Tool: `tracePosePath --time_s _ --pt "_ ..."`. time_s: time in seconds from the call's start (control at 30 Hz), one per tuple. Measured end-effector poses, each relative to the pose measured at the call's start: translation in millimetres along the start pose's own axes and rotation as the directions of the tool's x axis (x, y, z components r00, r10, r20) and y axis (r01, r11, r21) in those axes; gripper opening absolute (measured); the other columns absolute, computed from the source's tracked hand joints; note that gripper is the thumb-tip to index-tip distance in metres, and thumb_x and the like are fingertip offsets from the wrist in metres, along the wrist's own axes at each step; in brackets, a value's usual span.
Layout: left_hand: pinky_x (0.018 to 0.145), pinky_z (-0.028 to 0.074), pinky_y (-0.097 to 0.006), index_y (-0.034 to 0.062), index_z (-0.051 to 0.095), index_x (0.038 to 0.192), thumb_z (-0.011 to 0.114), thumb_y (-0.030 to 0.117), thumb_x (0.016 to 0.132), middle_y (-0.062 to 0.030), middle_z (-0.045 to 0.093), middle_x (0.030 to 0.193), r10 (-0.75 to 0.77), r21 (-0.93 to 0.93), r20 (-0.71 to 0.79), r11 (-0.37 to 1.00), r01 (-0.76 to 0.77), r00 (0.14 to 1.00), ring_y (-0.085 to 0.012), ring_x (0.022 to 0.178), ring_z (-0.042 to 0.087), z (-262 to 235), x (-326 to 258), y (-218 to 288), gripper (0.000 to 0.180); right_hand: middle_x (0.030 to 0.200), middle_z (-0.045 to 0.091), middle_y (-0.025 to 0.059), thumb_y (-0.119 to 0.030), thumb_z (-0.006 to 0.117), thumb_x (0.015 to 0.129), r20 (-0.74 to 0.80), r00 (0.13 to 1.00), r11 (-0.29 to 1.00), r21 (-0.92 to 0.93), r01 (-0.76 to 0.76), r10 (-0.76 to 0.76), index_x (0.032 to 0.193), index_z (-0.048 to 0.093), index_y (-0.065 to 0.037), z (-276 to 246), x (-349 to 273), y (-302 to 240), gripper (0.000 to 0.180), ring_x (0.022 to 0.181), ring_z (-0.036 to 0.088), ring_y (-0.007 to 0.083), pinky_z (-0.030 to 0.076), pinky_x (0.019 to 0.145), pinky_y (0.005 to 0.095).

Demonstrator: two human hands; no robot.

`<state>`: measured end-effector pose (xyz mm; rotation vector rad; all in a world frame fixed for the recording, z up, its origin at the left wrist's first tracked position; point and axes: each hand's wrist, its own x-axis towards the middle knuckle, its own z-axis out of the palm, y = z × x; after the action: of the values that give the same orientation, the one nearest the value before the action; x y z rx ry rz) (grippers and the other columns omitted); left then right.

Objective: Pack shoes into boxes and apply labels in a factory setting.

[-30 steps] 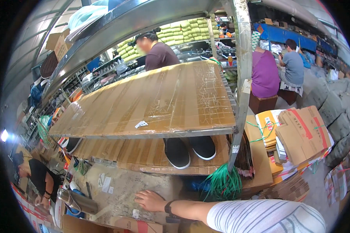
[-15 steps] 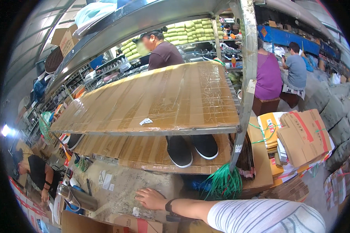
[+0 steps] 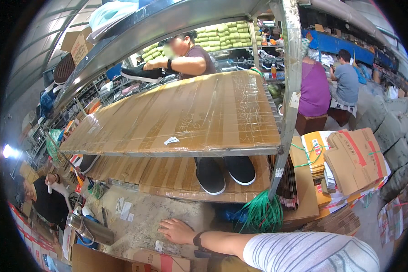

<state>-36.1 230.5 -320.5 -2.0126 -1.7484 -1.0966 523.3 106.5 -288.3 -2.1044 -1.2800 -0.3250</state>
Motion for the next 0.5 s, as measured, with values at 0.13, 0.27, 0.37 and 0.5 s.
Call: tracePosePath --time_s 0.13,0.27,0.37,0.5 --pt "0.083 0.052 -0.040 -0.0002 0.069 0.097 0.065 0.019 0.087 -0.0176 0.068 0.100 0.036 -0.003 -0.034 0.999 -0.036 0.999 -0.0326 0.095 0.064 -7.9 2.4 11.3 0.022 0.131 0.050 0.0143 -0.023 0.053 0.088 -0.009 1.000 1.000 0.001 0.002 -0.002 0.117 0.062 -0.008 2.3 0.4 -0.8 0.034 0.124 0.044 0.0286 0.037 0.099 0.0419" --pt "0.083 0.052 -0.040 -0.0007 0.069 0.097 0.065 0.019 0.087 -0.0177 0.068 0.099 0.085 0.018 -0.046 0.996 -0.084 0.995 -0.0322 0.095 0.064 -10.5 2.9 14.0 0.023 0.130 0.050 0.0146 -0.023 0.053 0.088 -0.020 1.000 1.000 0.011 0.007 -0.006 0.117 0.062 -0.008 0.2 0.0 -2.0 0.034 0.123 0.045 0.0288 0.037 0.099 0.0419" --pt "0.083 0.052 -0.040 0.0000 0.069 0.098 0.063 0.020 0.088 -0.0177 0.068 0.101 -0.072 -0.021 0.010 0.997 0.073 0.997 -0.0321 0.096 0.064 -19.1 5.8 33.7 0.023 0.130 0.051 0.0145 -0.023 0.054 0.087 -0.028 1.000 1.000 0.009 0.012 -0.012 0.116 0.063 -0.007 -1.1 -1.3 -1.4 0.034 0.122 0.046 0.0290 0.038 0.099 0.0419" --pt "0.084 0.052 -0.040 0.0003 0.068 0.099 0.062 0.020 0.088 -0.0176 0.067 0.102 -0.005 -0.013 0.020 1.000 0.005 1.000 -0.0321 0.098 0.063 -19.0 2.2 24.2 0.023 0.129 0.051 0.0144 -0.022 0.054 0.087 -0.055 0.998 1.000 -0.005 0.024 -0.024 0.115 0.063 -0.008 -0.3 -1.0 -0.8 0.033 0.121 0.047 0.0291 0.038 0.098 0.0419"
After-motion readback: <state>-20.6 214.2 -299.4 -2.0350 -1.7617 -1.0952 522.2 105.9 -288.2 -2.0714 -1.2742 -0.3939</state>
